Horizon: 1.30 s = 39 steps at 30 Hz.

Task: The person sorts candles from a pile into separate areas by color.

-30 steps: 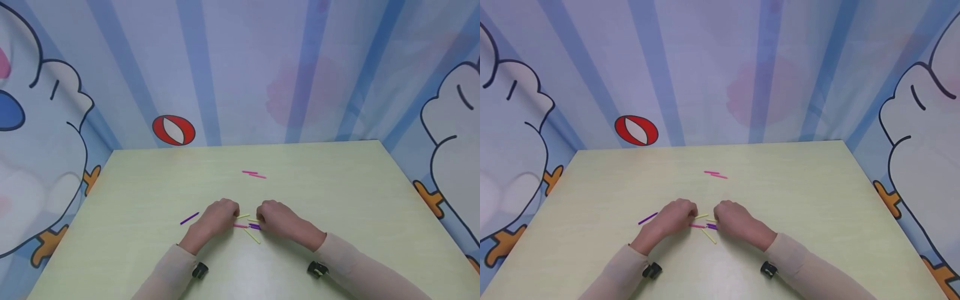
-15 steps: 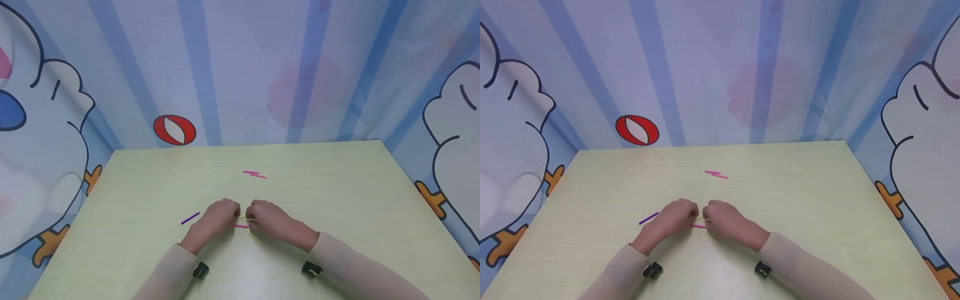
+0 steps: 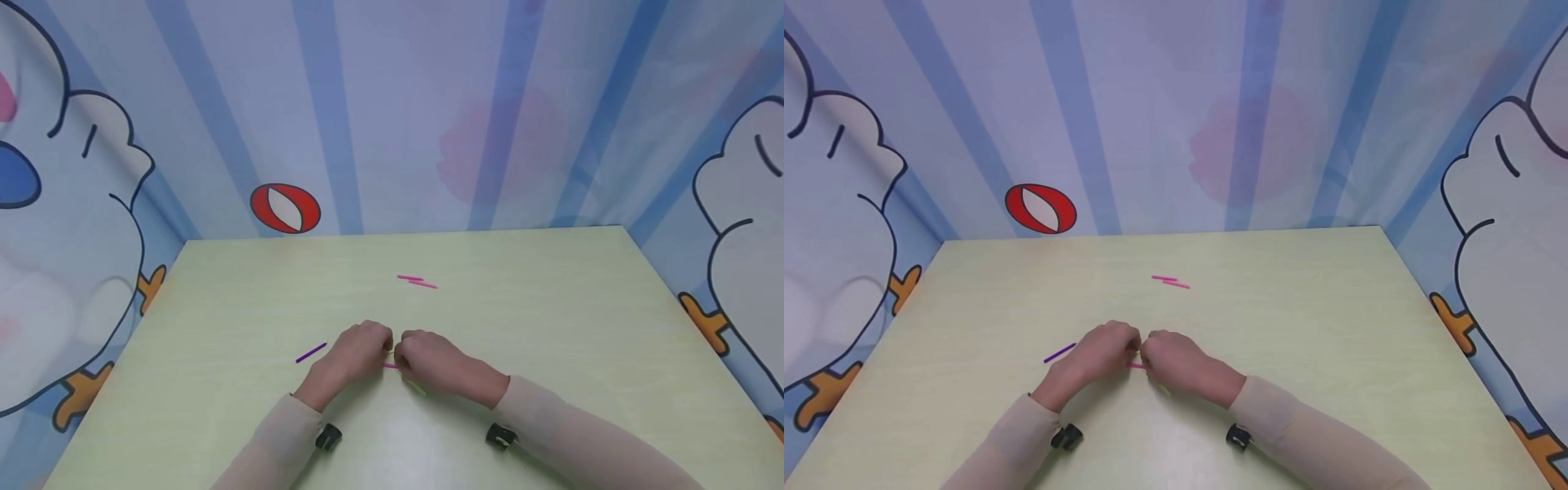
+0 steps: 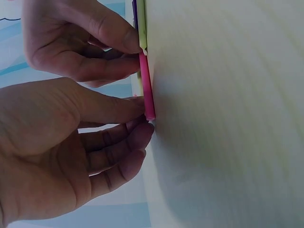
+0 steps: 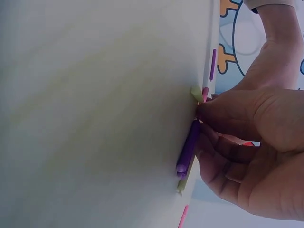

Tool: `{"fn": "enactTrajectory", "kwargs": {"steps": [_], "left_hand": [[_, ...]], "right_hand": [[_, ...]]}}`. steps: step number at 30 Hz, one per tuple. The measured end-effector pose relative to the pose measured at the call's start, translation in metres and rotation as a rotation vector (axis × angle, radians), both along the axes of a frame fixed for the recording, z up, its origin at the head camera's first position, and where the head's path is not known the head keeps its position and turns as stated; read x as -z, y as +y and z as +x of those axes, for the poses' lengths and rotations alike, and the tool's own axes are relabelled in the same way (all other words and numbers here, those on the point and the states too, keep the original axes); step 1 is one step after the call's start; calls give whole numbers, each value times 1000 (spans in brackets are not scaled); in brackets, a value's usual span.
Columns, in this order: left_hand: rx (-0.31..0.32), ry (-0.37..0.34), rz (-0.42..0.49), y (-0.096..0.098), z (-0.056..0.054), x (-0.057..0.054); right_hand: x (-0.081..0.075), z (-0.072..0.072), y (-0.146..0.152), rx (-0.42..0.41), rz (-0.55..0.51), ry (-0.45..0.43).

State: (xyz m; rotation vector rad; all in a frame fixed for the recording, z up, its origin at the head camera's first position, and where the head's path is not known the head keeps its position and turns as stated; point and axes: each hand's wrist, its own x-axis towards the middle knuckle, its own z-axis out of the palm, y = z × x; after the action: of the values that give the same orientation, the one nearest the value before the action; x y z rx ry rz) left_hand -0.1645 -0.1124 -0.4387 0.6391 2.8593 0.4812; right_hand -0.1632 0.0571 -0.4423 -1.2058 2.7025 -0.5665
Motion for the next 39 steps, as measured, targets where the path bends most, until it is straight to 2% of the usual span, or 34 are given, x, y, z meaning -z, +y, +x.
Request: {"fn": "enactTrajectory", "kwargs": {"steps": [13,17,28,39], "left_hand": [[-3,-25,5,0,0,0],[-6,-28,17,0,0,0],[-9,-20,10,-1,0,-1],[-10,-15,8,1,0,-1]], "right_hand": [[2,0,-1,-35,0,46],[1,0,0,-30,0,37],[-11,-8,13,-8,20,10],[-25,-16,24,66,30,-13]]}}
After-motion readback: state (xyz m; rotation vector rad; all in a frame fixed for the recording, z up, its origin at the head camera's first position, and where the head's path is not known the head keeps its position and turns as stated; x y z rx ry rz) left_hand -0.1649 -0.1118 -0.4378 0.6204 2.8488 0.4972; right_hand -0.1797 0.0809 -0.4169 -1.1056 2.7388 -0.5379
